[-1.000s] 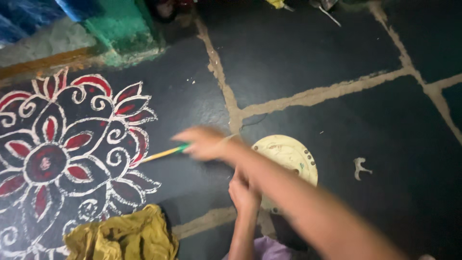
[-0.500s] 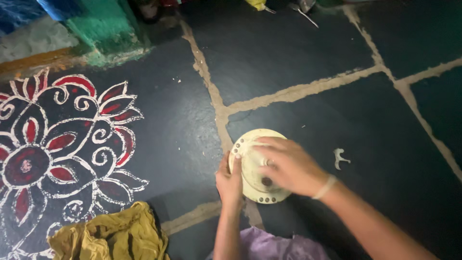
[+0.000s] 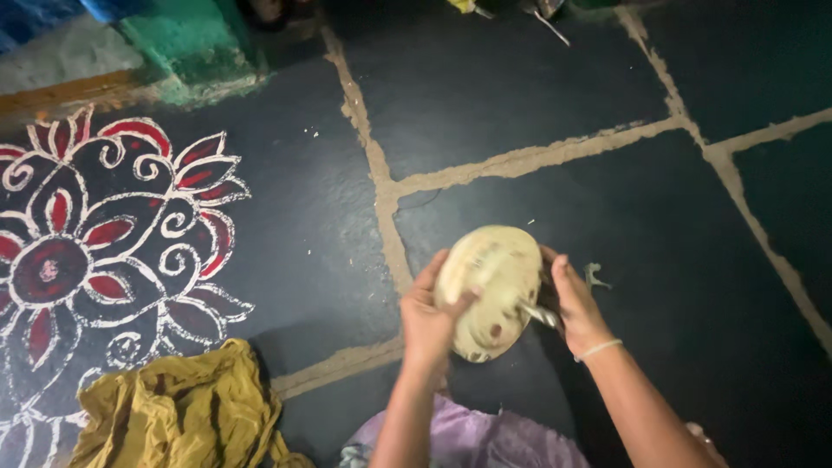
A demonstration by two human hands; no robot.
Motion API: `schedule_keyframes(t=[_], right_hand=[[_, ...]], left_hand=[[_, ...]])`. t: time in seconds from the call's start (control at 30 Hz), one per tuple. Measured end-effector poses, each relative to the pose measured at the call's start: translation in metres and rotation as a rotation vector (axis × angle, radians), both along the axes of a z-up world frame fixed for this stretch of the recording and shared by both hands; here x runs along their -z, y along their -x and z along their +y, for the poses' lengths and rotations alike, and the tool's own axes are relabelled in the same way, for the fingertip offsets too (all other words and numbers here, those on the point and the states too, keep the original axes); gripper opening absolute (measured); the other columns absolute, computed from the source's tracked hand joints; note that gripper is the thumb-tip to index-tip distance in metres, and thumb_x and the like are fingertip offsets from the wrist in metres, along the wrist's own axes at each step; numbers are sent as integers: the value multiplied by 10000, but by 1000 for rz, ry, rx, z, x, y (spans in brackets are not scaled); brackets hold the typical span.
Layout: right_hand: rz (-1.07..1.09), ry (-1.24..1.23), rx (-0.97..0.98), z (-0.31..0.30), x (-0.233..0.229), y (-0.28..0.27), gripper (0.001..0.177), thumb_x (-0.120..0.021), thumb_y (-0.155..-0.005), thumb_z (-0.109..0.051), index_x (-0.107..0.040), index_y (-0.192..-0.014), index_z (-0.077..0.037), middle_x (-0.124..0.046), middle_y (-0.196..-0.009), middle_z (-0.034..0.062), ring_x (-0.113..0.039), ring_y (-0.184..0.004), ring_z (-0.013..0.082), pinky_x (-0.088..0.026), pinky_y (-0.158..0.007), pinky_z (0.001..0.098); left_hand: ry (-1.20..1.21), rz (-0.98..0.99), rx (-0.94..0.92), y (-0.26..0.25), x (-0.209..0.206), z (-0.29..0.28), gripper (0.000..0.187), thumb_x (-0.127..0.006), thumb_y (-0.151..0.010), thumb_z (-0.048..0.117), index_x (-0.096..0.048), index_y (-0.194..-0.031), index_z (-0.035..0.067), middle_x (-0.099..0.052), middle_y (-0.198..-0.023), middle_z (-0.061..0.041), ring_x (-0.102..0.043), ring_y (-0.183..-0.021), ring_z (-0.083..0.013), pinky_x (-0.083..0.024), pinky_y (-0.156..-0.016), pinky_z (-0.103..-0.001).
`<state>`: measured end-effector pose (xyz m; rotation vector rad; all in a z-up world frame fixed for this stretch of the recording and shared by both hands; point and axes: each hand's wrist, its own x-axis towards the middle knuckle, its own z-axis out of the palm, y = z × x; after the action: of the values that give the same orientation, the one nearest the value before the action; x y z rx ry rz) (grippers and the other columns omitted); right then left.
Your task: The person sits on the floor and uses a screwdriver to remove screws from a circular electrical fixture. They then use a fork to adjust the central socket and wires, and finally insert a small white plastic piece into the socket.
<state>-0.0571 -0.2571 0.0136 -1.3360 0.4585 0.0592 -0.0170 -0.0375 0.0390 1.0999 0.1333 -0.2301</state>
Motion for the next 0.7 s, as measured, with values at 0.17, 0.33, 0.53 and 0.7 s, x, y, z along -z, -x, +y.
schedule_keyframes(t=[0.17, 0.33, 0.53, 0.7], right_hand=[[35, -209, 70, -49, 23, -19, 871, -261, -1002, -716, -646, -1238, 29, -692, -1205, 183, -654, -1130, 296, -514, -1009, 442], [-151, -395, 185, -58, 55, -4, 854, -290, -1066, -711, -667, -927, 43, -725, -964, 251, -718, -919, 354, -576, -891, 463], [-84, -332, 306, -50, 54, -4, 868, -288, -1039, -712, -673, -850, 43, -722, -867, 248, -715, -814, 350, -591, -810, 460], [-26, -348, 247, -40, 44, -20, 823, -302, -1006, -670, -688, -826, 34, -734, -828, 222, -733, -771, 309, -612, -776, 417]], left_hand=[[-453, -325, 216, 31, -48, -34, 748, -860, -702, 90, -610, -1407, 87, -740, -1299, -120, -741, -1191, -229, -580, -989, -325], [-633, -650, 301, 27, -59, -36, 779, -904, -680, 178, -618, -1399, 95, -697, -1332, -177, -669, -1251, -352, -535, -1030, -405], [-680, -741, 253, 30, -55, -33, 764, -928, -706, 250, -607, -1368, 43, -688, -1324, -225, -655, -1254, -420, -524, -1037, -444], [-573, -612, 215, 26, -42, -28, 695, -910, -752, 188, -616, -1355, 7, -715, -1287, -227, -741, -1158, -334, -584, -980, -381]])
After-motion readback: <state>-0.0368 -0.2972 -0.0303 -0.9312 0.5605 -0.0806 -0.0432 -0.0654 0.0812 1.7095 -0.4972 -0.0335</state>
